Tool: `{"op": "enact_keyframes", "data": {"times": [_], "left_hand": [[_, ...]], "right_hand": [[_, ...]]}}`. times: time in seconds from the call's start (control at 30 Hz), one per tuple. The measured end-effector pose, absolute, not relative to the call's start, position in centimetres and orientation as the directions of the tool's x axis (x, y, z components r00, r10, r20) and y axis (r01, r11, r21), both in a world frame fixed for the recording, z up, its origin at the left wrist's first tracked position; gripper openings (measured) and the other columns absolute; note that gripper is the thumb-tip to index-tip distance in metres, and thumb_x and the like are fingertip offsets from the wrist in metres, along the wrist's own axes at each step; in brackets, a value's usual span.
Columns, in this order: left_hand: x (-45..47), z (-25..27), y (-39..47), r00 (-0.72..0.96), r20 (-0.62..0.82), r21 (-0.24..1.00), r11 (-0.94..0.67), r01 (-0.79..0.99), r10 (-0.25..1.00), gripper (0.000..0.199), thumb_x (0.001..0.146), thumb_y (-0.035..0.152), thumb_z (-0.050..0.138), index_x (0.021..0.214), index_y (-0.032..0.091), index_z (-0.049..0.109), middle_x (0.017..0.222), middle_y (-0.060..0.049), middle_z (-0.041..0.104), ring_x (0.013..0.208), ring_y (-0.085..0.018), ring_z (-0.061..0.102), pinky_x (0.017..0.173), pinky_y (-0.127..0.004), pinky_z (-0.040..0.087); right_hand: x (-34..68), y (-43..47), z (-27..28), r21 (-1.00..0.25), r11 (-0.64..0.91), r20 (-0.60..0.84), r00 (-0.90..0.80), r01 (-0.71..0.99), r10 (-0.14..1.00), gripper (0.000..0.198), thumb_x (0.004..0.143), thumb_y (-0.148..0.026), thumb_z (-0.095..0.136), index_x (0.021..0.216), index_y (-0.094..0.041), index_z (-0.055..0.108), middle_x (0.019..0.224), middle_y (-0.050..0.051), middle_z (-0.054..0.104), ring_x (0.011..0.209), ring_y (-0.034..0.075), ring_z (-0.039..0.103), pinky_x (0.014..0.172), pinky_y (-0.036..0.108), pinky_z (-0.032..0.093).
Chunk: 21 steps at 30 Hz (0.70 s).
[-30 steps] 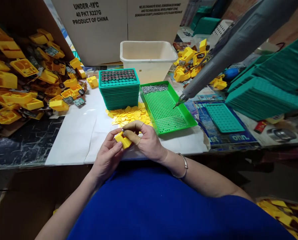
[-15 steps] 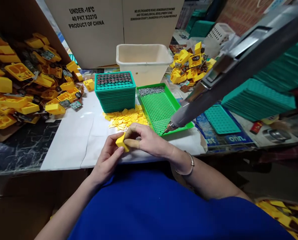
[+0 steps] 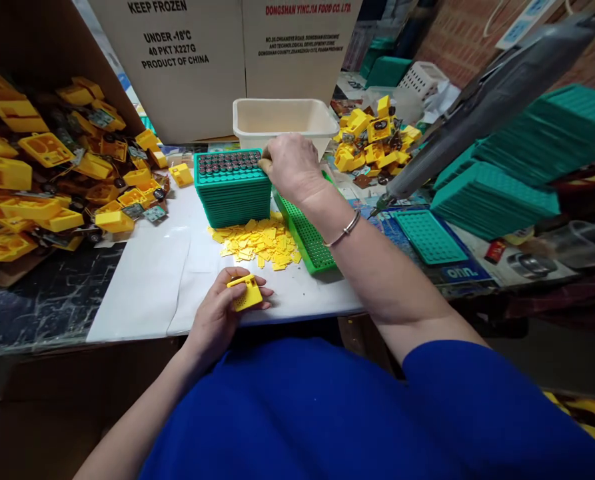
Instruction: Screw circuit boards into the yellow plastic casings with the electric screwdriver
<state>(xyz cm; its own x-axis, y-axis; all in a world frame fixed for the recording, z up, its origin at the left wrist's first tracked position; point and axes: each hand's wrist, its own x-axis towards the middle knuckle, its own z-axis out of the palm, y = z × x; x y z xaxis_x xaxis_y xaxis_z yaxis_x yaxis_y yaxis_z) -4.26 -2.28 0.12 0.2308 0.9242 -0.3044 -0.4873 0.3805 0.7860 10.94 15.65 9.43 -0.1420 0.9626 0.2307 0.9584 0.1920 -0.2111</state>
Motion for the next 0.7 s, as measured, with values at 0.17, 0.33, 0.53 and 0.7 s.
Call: {"op": "enact_keyframes", "data": {"times": [0.17, 0.33, 0.53, 0.7], "left_hand": [[-4.1, -0.3, -2.2, 0.221, -0.295, 0.792, 0.367, -0.488, 0.93, 0.02, 0.08, 0.019, 0.065, 0.097, 0.018, 0.056, 0.092, -0.006, 0.073, 0.087, -0.022, 0.073, 0.077, -0.035, 0.059], [-3.8, -0.2, -2.2, 0.2, -0.306, 0.8, 0.365, -0.476, 0.931, 0.026, 0.077, 0.018, 0.067, 0.1, 0.019, 0.055, 0.094, -0.005, 0.072, 0.092, -0.022, 0.072, 0.081, -0.036, 0.058], [-3.4, 0.2, -2.3, 0.174, -0.296, 0.82, 0.343, -0.458, 0.939, 0.032, 0.073, 0.015, 0.069, 0.101, 0.02, 0.054, 0.096, -0.003, 0.069, 0.094, -0.022, 0.07, 0.086, -0.038, 0.056], [-3.2, 0.5, -2.3, 0.124, -0.267, 0.836, 0.294, -0.464, 0.956, 0.038, 0.073, 0.014, 0.069, 0.106, 0.023, 0.052, 0.105, -0.002, 0.066, 0.101, -0.021, 0.066, 0.096, -0.039, 0.049]], "right_hand": [[10.8, 15.6, 9.5, -0.171, 0.192, 0.198, -0.158, 0.966, 0.968, 0.032, 0.092, -0.014, 0.045, 0.112, -0.009, 0.069, 0.104, 0.017, 0.067, 0.098, 0.026, 0.061, 0.086, 0.039, 0.044], [11.0, 14.3, 9.5, -0.111, 0.239, 0.204, -0.213, 0.965, 0.955, 0.037, 0.094, -0.016, 0.037, 0.114, -0.013, 0.068, 0.116, 0.017, 0.066, 0.097, 0.025, 0.062, 0.082, 0.036, 0.045], [11.2, 14.0, 10.3, -0.2, 0.292, 0.239, -0.243, 0.935, 0.94, 0.029, 0.092, -0.017, 0.045, 0.106, -0.011, 0.07, 0.106, 0.017, 0.068, 0.094, 0.025, 0.061, 0.082, 0.037, 0.044], [11.9, 9.1, 7.1, -0.603, 0.592, 0.238, -0.588, 0.534, 0.773, 0.015, 0.092, -0.022, 0.056, 0.091, -0.015, 0.068, 0.089, 0.004, 0.07, 0.079, 0.014, 0.059, 0.075, 0.028, 0.044]]}}
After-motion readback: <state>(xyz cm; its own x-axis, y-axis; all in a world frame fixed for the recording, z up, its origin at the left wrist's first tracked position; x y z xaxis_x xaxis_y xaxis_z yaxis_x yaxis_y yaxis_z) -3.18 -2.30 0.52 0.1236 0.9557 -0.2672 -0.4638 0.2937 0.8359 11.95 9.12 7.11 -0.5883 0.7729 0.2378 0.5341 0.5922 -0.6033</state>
